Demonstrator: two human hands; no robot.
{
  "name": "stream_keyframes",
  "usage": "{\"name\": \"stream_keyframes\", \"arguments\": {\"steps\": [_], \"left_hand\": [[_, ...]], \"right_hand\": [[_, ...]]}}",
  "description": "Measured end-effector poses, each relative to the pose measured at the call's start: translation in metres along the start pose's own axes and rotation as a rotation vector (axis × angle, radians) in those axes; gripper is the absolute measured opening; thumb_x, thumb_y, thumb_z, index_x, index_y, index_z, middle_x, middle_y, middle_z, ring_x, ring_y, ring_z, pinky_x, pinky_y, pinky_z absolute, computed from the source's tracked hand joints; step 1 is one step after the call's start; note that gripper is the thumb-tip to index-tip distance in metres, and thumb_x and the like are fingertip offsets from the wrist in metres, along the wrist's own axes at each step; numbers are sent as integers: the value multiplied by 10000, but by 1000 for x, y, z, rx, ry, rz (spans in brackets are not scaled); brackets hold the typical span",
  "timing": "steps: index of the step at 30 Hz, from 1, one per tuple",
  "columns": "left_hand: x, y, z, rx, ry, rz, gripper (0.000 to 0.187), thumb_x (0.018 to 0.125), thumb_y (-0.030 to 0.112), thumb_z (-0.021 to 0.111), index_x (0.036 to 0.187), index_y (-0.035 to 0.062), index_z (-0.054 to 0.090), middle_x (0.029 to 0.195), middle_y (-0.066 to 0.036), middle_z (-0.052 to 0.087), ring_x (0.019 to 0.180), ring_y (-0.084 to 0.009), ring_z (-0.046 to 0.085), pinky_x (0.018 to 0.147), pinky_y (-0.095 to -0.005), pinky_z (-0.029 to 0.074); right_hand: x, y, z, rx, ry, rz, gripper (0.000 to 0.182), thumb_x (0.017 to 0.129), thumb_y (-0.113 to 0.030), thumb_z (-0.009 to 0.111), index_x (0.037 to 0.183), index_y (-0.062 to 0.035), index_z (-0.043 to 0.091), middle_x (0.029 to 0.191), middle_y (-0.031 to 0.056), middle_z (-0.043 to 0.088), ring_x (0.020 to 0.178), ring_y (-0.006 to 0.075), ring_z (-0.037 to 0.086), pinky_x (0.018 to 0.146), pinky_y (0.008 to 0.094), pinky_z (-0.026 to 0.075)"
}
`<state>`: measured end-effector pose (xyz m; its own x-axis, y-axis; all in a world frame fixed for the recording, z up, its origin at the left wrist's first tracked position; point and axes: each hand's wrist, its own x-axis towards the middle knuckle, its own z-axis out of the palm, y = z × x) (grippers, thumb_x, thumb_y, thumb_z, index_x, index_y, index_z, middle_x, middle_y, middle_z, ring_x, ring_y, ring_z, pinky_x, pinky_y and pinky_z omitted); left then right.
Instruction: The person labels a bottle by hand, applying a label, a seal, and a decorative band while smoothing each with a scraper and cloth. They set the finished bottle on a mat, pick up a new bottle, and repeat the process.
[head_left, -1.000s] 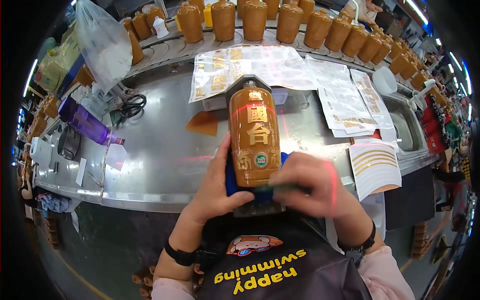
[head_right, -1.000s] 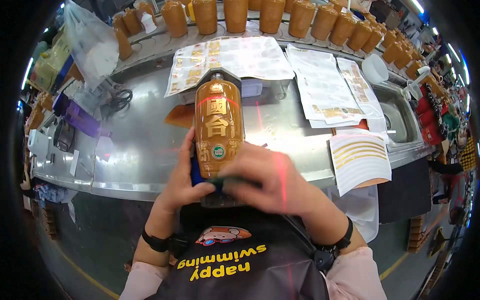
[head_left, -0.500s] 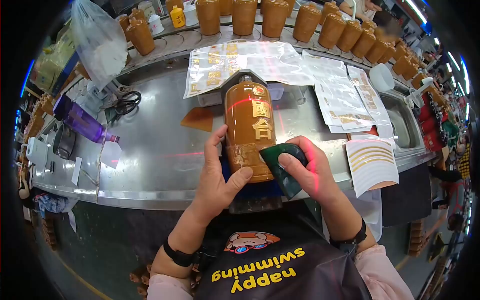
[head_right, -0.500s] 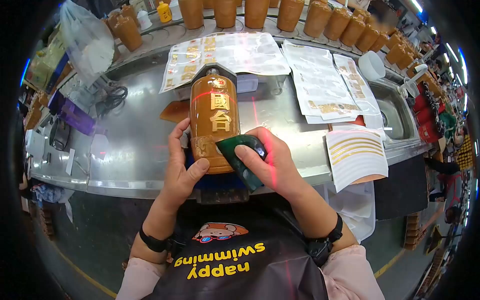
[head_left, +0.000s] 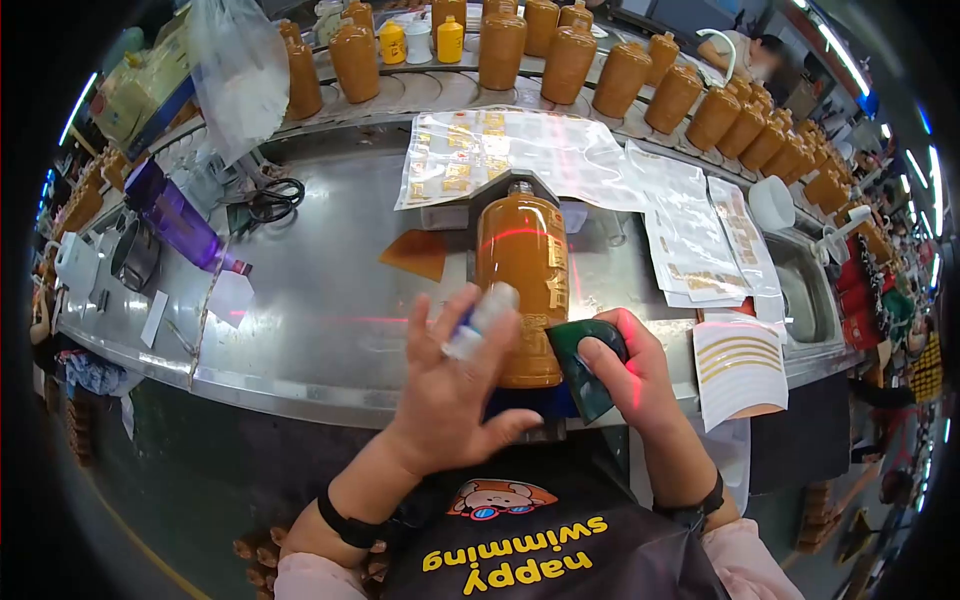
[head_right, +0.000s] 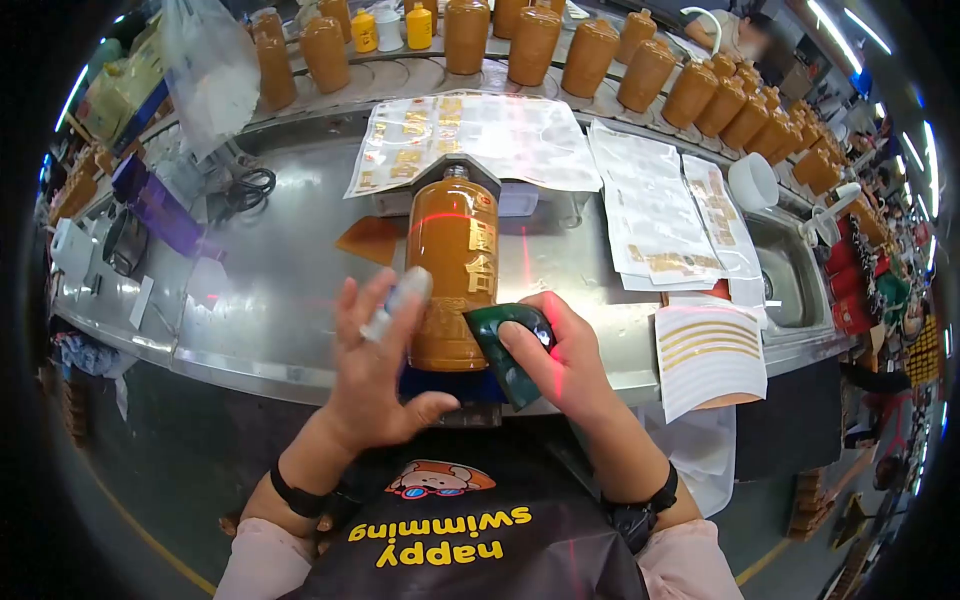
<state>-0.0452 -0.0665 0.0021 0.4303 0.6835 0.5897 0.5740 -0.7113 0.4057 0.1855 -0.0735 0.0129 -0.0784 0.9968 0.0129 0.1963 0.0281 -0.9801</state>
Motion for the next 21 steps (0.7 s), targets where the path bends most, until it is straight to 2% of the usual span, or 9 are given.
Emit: {"name": "stream_keyframes", "arguments": {"steps": [2,3,6,10,11,14,15,18,21], "left_hand": [[-4,12,11,116,-24,120,711,902,490,591,1423,28,447,1299,-168,573,1380,-365,359,1164,-547,104],[-5,12,15,112,21,93,648,933,450,559,1404,13,475,1261,-168,609,1393,-365,349,1161,-551,99],[-20,6,17,134,66,-31,659,946,438,556,1391,-38,457,1344,-227,544,1374,-399,369,1163,-554,109],[-42,-6,23,-108,40,-248,687,954,391,553,1437,-65,377,1400,-273,463,1371,-419,354,1157,-551,116],[-44,-7,19,-18,-9,-228,718,905,341,629,1450,-41,358,1424,-272,424,1383,-416,329,1157,-549,120],[-12,10,7,103,38,-149,783,832,310,715,1453,-6,357,1423,-255,423,1390,-410,314,1161,-547,116],[-1,14,6,149,19,-96,845,777,306,768,1455,22,351,1427,-236,421,1378,-396,339,1162,-546,132],[0,0,25,99,80,-35,796,820,344,737,1464,59,367,1393,-195,472,1296,-390,421,1131,-564,188],[-16,-11,22,-165,0,-186,876,824,408,723,1480,10,299,1410,-184,467,1324,-401,403,1134,-555,204]], "right_hand": [[0,-1,1,-9,2,3,189,923,-157,647,1001,1,579,819,19,597,735,65,520,654,242,456],[0,0,2,-12,3,-7,186,924,-156,646,1000,0,579,815,16,594,731,63,517,651,241,453],[1,3,3,-1,10,-20,177,929,-155,638,996,-3,576,804,5,584,722,58,506,644,235,445],[0,4,4,31,0,-9,168,938,-160,628,985,-7,574,796,-3,576,714,52,496,637,227,436],[1,4,4,34,1,-16,168,940,-162,625,981,-8,574,795,-4,576,712,50,494,635,226,434],[1,5,3,23,-4,-13,171,940,-167,629,986,-10,575,793,-5,574,710,50,492,634,224,434],[0,5,3,38,0,-7,171,938,-166,631,988,-12,576,793,-6,573,709,50,492,632,223,434],[1,4,3,47,8,-33,170,934,-162,640,993,-15,578,791,-9,572,707,49,493,628,222,435],[-3,9,0,38,5,-66,173,930,-158,647,1003,-15,581,796,-9,580,701,46,493,625,222,437]]}}
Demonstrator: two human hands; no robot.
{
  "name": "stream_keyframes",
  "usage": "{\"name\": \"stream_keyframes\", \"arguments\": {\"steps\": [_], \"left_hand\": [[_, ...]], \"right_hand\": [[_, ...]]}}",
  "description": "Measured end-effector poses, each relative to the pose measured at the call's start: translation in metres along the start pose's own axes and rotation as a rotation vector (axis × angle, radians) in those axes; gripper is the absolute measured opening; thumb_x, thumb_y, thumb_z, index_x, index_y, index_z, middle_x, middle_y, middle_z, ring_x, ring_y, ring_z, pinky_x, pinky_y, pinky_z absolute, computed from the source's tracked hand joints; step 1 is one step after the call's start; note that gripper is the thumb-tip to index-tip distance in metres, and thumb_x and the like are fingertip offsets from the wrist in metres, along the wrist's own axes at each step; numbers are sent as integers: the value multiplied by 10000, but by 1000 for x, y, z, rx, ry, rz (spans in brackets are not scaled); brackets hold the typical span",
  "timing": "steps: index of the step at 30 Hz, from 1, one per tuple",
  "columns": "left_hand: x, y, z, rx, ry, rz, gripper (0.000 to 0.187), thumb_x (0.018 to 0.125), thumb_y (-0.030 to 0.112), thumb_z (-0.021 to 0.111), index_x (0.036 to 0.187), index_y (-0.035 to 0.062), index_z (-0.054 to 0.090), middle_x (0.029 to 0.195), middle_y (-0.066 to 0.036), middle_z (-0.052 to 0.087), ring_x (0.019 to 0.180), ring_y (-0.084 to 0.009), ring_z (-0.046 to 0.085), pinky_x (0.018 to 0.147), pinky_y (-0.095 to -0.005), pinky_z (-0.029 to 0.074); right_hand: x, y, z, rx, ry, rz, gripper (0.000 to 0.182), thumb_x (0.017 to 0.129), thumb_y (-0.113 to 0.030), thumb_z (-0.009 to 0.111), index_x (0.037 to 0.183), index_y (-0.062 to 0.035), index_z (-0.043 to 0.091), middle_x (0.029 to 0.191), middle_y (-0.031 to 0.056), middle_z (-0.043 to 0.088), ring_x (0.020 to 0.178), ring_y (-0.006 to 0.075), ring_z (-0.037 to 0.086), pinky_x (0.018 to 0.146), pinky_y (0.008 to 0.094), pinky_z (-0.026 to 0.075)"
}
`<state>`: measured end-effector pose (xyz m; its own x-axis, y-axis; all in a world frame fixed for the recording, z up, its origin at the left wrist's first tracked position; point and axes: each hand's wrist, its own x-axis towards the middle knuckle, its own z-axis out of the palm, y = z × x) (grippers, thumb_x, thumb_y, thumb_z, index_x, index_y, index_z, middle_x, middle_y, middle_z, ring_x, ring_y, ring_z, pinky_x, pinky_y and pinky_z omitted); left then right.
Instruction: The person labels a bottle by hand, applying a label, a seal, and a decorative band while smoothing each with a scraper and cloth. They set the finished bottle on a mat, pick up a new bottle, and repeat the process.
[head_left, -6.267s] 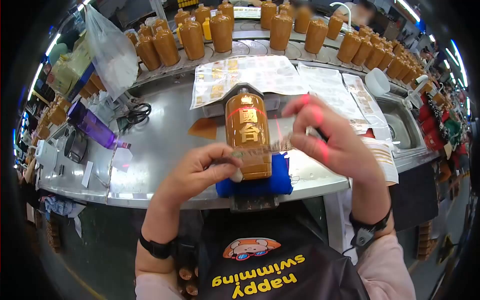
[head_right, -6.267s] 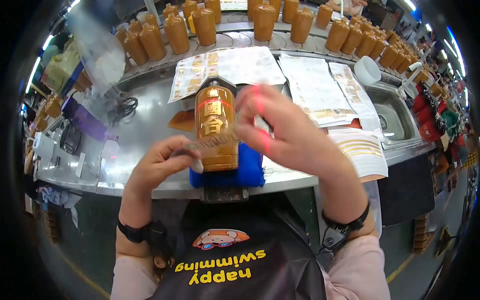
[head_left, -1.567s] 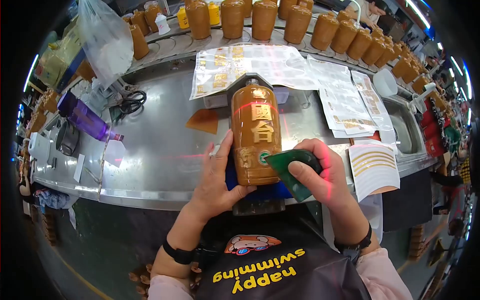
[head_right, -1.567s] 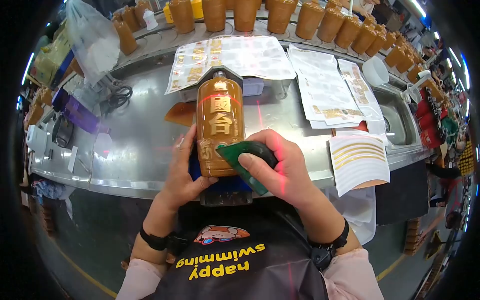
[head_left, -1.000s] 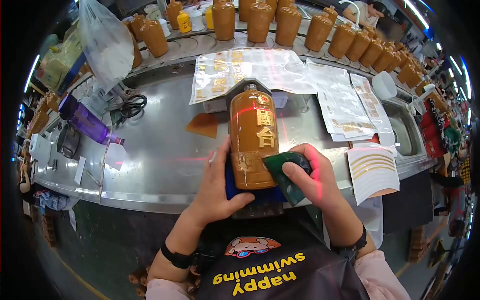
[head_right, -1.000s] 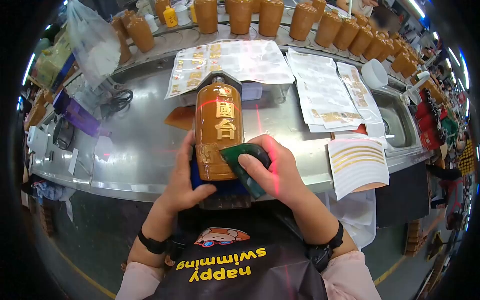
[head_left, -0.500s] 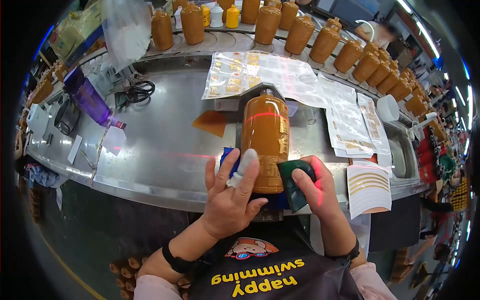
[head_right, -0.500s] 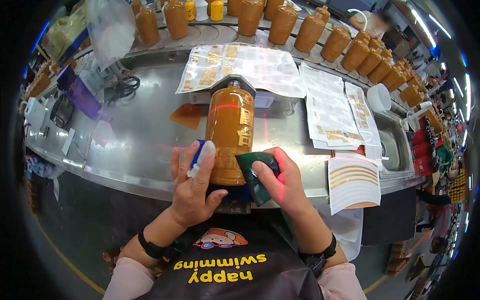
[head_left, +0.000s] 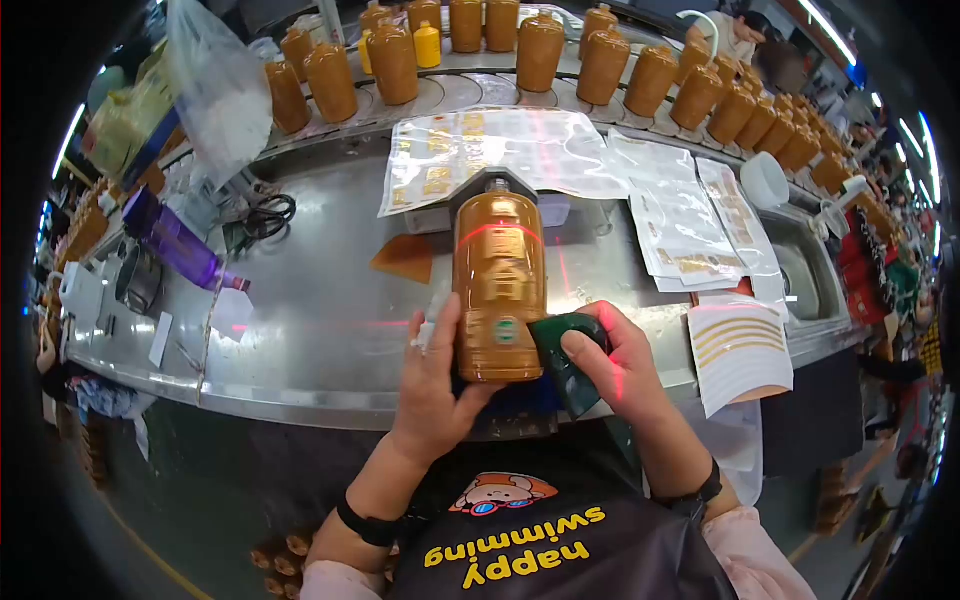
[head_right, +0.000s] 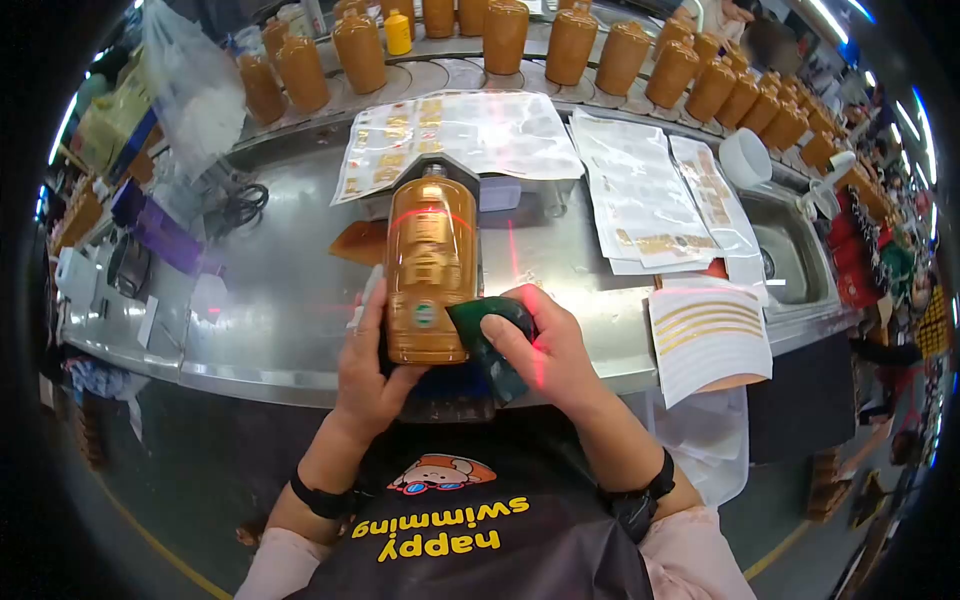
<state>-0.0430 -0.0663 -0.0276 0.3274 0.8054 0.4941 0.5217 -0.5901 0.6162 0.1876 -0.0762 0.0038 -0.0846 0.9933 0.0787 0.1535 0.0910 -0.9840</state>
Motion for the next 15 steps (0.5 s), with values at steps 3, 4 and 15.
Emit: {"name": "stream_keyframes", "arguments": {"steps": [3,4,15], "left_hand": [[-1,-1,2,104,27,15,937,831,436,714,1484,-33,234,1432,-191,444,1300,-401,441,1130,-569,206],[7,9,2,184,66,63,939,834,434,712,1484,-38,225,1437,-195,436,1290,-400,453,1130,-570,207],[5,2,6,98,-5,44,932,864,470,667,1481,-55,208,1462,-218,400,1288,-403,461,1139,-564,208]], "right_hand": [[0,2,-11,100,12,72,204,938,-171,645,1049,-20,564,851,-22,586,782,45,532,684,209,448],[-1,1,-11,45,51,6,213,941,-140,624,1103,-15,564,882,15,603,785,65,551,698,224,460],[14,-18,-8,-710,-109,-718,506,736,65,592,1208,-110,646,1415,282,415,1223,430,476,1011,460,426]]}}
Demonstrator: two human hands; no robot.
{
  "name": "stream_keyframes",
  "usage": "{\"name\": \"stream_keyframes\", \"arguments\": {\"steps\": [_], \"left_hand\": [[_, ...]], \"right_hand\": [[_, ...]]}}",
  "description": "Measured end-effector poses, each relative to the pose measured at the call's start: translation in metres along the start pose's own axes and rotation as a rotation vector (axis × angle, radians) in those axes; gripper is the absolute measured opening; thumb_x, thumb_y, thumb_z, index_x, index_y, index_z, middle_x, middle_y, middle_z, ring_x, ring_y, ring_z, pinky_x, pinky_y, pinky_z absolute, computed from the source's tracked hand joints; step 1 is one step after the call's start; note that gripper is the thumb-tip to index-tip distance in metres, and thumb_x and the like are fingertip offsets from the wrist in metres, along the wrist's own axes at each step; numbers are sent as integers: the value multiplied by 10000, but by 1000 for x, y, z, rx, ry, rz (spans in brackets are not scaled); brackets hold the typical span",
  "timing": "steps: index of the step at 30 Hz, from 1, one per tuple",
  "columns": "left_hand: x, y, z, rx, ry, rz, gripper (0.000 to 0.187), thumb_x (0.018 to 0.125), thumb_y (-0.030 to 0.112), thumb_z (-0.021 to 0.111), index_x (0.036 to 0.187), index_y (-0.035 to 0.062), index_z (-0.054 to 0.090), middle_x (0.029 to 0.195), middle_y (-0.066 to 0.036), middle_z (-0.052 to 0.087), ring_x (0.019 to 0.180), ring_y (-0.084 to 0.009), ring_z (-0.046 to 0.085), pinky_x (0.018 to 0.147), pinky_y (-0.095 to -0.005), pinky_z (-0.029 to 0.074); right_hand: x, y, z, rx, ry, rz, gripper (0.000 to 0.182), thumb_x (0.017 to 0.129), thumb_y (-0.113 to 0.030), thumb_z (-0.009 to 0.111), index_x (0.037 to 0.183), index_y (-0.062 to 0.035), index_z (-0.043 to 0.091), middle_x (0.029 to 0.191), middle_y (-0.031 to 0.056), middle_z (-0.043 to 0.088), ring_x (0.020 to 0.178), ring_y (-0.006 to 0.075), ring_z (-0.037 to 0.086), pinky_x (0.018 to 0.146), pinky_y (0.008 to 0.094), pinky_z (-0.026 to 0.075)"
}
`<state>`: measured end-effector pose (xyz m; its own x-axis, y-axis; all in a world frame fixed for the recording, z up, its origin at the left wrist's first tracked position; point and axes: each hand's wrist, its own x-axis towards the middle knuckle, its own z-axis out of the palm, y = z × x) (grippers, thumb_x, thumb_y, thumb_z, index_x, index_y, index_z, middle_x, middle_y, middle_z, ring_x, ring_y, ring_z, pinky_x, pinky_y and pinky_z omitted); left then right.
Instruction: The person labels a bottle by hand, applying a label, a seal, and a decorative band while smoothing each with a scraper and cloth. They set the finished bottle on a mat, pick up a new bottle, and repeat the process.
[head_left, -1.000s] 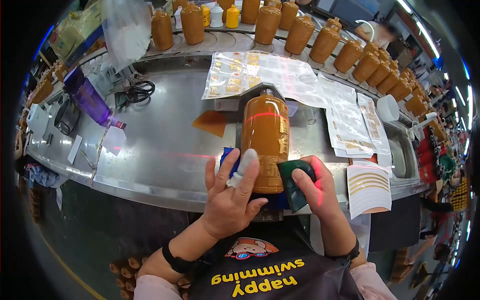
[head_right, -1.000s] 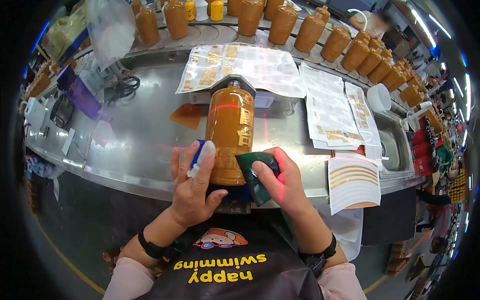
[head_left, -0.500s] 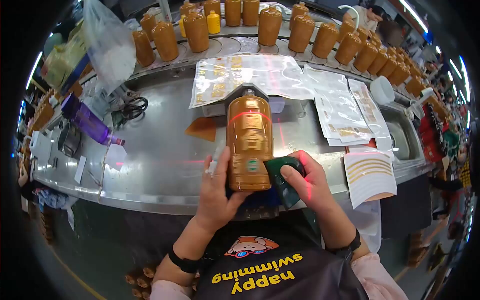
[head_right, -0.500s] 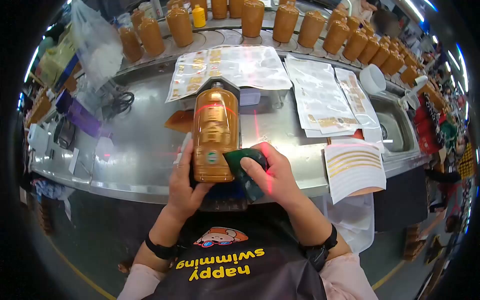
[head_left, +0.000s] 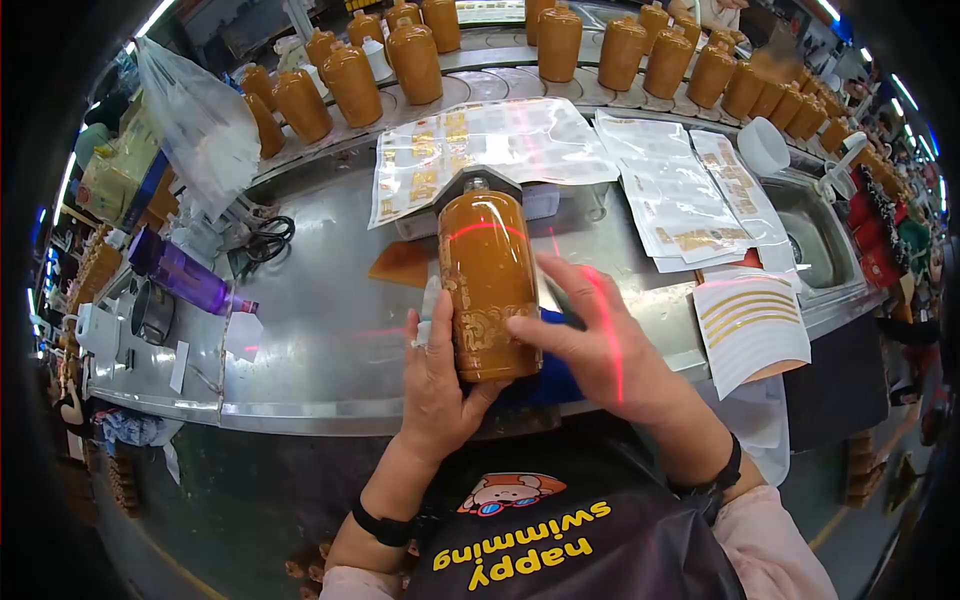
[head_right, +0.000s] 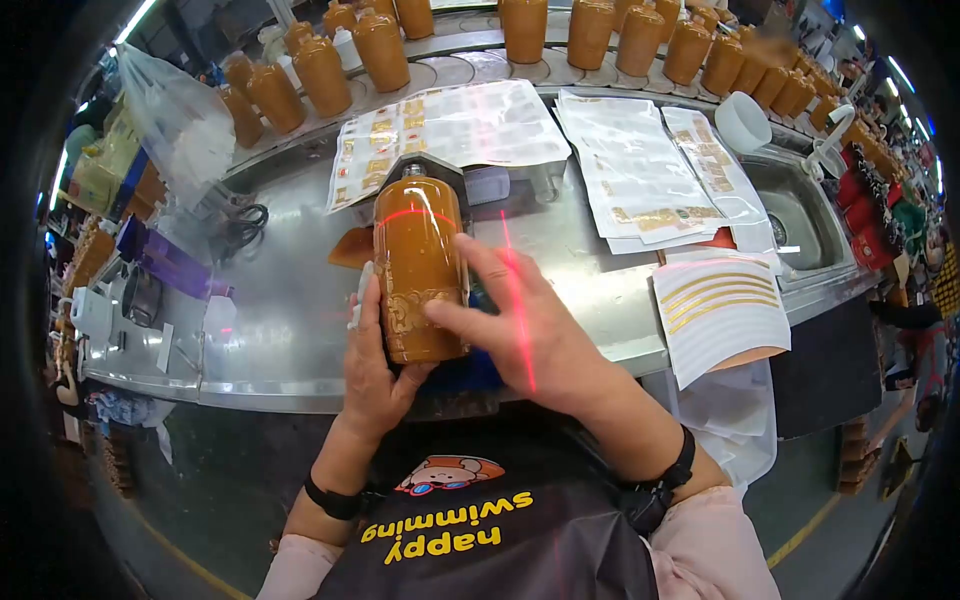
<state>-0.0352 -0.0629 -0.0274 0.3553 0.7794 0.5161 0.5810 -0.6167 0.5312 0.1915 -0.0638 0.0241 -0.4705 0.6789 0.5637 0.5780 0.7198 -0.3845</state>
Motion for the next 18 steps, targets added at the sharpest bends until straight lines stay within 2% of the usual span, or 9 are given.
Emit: {"name": "stream_keyframes", "arguments": {"steps": [1,4,8,12,13,14,16,17,18], "left_hand": [[-2,-4,2,-11,1,1,931,866,471,665,1480,-57,207,1465,-223,395,1293,-402,457,1141,-562,205],[-2,-3,4,-72,8,-21,929,870,478,656,1478,-63,209,1462,-233,398,1307,-395,448,1143,-563,196],[3,3,5,-18,86,30,926,878,475,647,1479,-76,207,1449,-229,422,1322,-387,438,1146,-563,184],[6,8,-3,168,-10,93,921,888,445,648,1489,-81,190,1465,-254,385,1351,-413,396,1151,-553,175],[5,5,-2,155,-16,90,917,895,443,643,1492,-81,185,1489,-280,335,1368,-425,368,1156,-543,171],[4,4,-2,142,-28,91,914,902,441,637,1496,-80,179,1514,-307,285,1385,-437,341,1160,-533,166],[5,5,-1,115,-4,88,928,882,419,658,1495,-83,176,1466,-259,381,1363,-430,374,1153,-560,165],[6,5,1,101,7,90,935,873,408,669,1495,-85,175,1442,-235,429,1352,-426,391,1149,-573,165],[5,4,2,95,-6,86,936,872,407,669,1496,-84,174,1449,-242,417,1357,-426,383,1151,-572,163]], "right_hand": [[-7,10,3,-18,62,32,412,726,40,617,1117,-76,671,1397,278,432,1206,433,486,996,458,435],[-12,13,-6,-102,125,107,395,726,17,634,1108,-75,676,1376,264,454,1188,428,499,991,457,439],[2,-6,4,-71,76,-34,395,737,7,636,1120,-80,678,1348,259,479,1170,422,509,975,450,448],[-15,12,0,-151,49,33,468,772,4,626,1228,-101,633,1322,267,497,1139,404,525,967,448,452],[-16,17,-1,-201,140,39,492,783,25,608,1266,-70,599,1239,248,564,1028,358,599,901,410,495],[-18,15,1,-34,194,129,479,800,26,595,1272,-57,587,1195,238,588,980,349,618,865,399,505],[-6,-6,-1,305,307,318,453,834,28,570,1284,-30,564,1108,218,635,884,333,654,792,378,525],[12,-26,-7,496,286,447,446,879,-10,543,1323,-12,507,1015,199,659,786,330,669,701,368,526],[20,-31,1,536,263,463,434,903,-55,556,1328,-15,478,971,221,652,788,347,668,699,392,517]]}}
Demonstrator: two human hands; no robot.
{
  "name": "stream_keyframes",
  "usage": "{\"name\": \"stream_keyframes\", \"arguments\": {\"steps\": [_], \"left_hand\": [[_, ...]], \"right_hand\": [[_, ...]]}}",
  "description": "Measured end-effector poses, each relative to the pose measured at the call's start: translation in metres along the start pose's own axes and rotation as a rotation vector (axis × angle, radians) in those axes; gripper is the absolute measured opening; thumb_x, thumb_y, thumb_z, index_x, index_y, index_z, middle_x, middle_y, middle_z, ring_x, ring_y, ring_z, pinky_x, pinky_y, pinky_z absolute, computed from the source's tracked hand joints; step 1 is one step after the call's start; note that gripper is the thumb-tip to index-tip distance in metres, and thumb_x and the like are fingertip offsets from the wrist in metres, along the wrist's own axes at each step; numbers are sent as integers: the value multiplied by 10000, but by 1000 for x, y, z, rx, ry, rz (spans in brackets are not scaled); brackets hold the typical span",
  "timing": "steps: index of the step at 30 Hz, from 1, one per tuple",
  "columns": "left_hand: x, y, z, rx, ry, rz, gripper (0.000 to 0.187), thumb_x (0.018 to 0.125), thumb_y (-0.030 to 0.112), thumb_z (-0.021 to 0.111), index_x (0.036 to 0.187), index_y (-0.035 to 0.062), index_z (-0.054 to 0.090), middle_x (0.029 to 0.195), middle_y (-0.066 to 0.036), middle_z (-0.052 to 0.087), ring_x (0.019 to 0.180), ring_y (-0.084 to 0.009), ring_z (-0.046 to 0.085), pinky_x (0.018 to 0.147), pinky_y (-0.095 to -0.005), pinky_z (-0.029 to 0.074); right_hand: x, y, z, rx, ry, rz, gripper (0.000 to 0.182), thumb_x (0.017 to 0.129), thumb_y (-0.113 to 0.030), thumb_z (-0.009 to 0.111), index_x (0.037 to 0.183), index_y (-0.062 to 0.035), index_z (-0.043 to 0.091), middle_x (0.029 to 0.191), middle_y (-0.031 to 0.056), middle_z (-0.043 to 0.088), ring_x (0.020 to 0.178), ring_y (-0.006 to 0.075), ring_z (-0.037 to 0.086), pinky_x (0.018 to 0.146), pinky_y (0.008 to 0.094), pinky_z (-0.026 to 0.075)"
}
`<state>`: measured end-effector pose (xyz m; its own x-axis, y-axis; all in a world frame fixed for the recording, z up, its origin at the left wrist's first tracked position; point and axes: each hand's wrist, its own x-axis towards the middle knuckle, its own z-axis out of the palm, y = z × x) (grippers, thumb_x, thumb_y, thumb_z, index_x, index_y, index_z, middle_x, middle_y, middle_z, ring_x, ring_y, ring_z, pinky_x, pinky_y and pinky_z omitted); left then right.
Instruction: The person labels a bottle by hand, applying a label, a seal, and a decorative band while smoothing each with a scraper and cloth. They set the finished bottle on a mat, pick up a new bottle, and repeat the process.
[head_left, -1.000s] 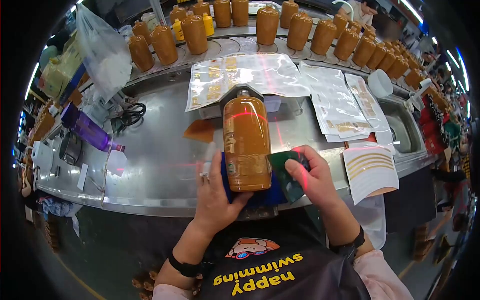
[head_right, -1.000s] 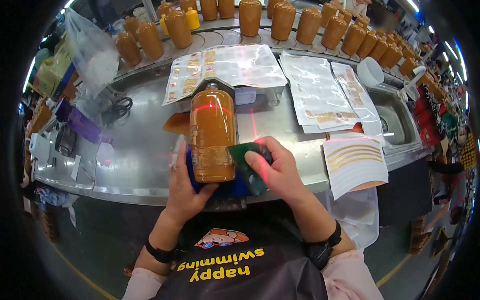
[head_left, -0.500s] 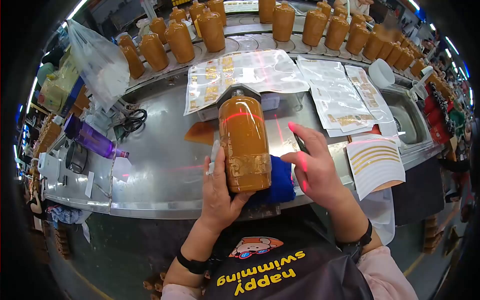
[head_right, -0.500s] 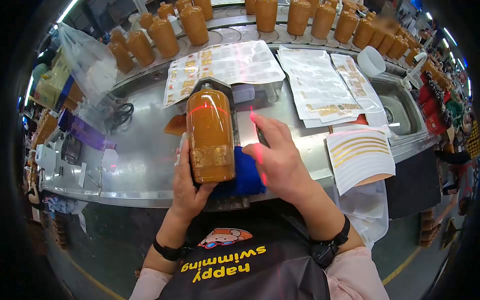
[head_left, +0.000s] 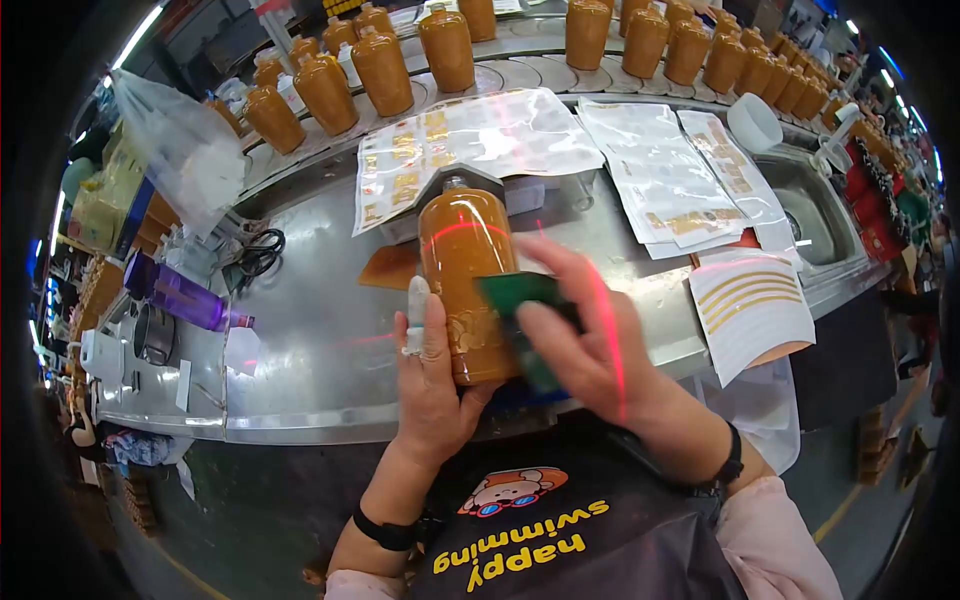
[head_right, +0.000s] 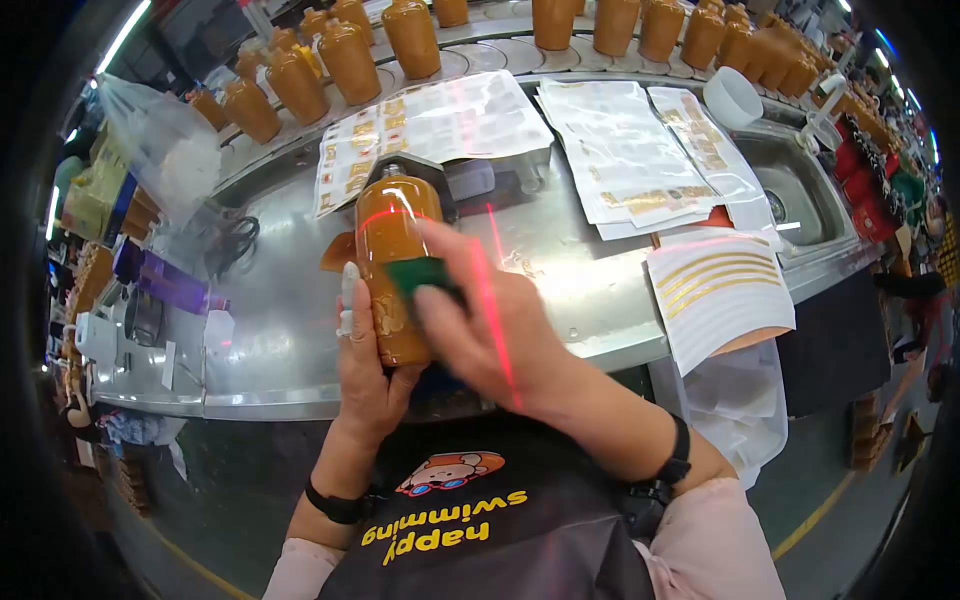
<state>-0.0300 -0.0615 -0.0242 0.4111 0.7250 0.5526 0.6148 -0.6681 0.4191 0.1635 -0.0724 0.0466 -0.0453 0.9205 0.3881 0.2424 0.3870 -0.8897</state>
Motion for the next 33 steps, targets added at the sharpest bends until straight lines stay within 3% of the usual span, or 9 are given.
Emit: {"name": "stream_keyframes", "arguments": {"steps": [2,7,13,16,22,26,30,31,33], "left_hand": [[-7,-5,2,-12,-29,-15,936,872,404,669,1497,-83,171,1463,-255,393,1368,-426,369,1154,-569,159],[-3,-2,0,-47,-28,-46,923,896,435,636,1502,-75,162,1497,-303,316,1391,-426,341,1156,-564,148],[-2,-1,2,-109,72,-37,847,887,406,660,1494,-23,254,1453,-245,427,1384,-405,363,1156,-583,117],[3,10,-7,308,55,141,618,897,295,647,1436,96,417,1337,-146,577,1381,-350,394,1153,-609,79],[35,36,-21,522,-210,397,538,805,177,693,1322,242,558,1190,-30,676,1395,-291,383,1151,-624,20],[25,22,-21,218,-79,222,676,747,218,763,1360,104,502,1327,-129,584,1374,-328,392,1174,-574,30],[-1,0,-4,-117,51,-161,907,738,286,792,1457,-3,321,1474,-188,404,1381,-370,344,1168,-559,88],[-2,-5,-1,-132,-15,-224,963,769,415,766,1482,-18,285,1436,-191,445,1371,-381,351,1142,-591,97],[-6,-5,-1,-40,-5,-191,969,771,442,759,1483,-17,287,1437,-187,446,1365,-379,358,1140,-595,99]], "right_hand": [[10,6,19,-113,-15,-156,395,908,-80,565,1288,-10,486,950,230,647,793,342,673,699,382,514],[-8,54,6,114,41,140,305,961,-195,602,1188,2,553,920,117,672,795,139,623,727,294,507],[-21,78,0,186,41,248,309,969,-239,616,1142,10,557,868,68,631,765,102,558,699,270,484],[-21,80,-2,216,49,269,282,960,-227,630,1085,15,556,853,67,624,767,101,556,694,269,482],[-18,87,-5,242,45,319,266,934,-199,661,1066,4,552,842,90,633,763,132,581,695,276,489],[1,62,-19,-179,106,206,230,908,-152,687,1083,-47,579,925,71,642,818,135,605,723,260,494],[5,14,-30,-482,-291,-602,227,845,-139,737,1024,-44,634,857,97,631,779,198,626,681,326,495],[11,13,-29,-250,-448,-558,233,811,-127,756,1002,-52,648,856,98,631,787,227,622,707,358,488],[25,38,-23,-170,-322,-338,251,783,-119,770,995,-65,647,870,95,632,805,245,616,733,367,477]]}}
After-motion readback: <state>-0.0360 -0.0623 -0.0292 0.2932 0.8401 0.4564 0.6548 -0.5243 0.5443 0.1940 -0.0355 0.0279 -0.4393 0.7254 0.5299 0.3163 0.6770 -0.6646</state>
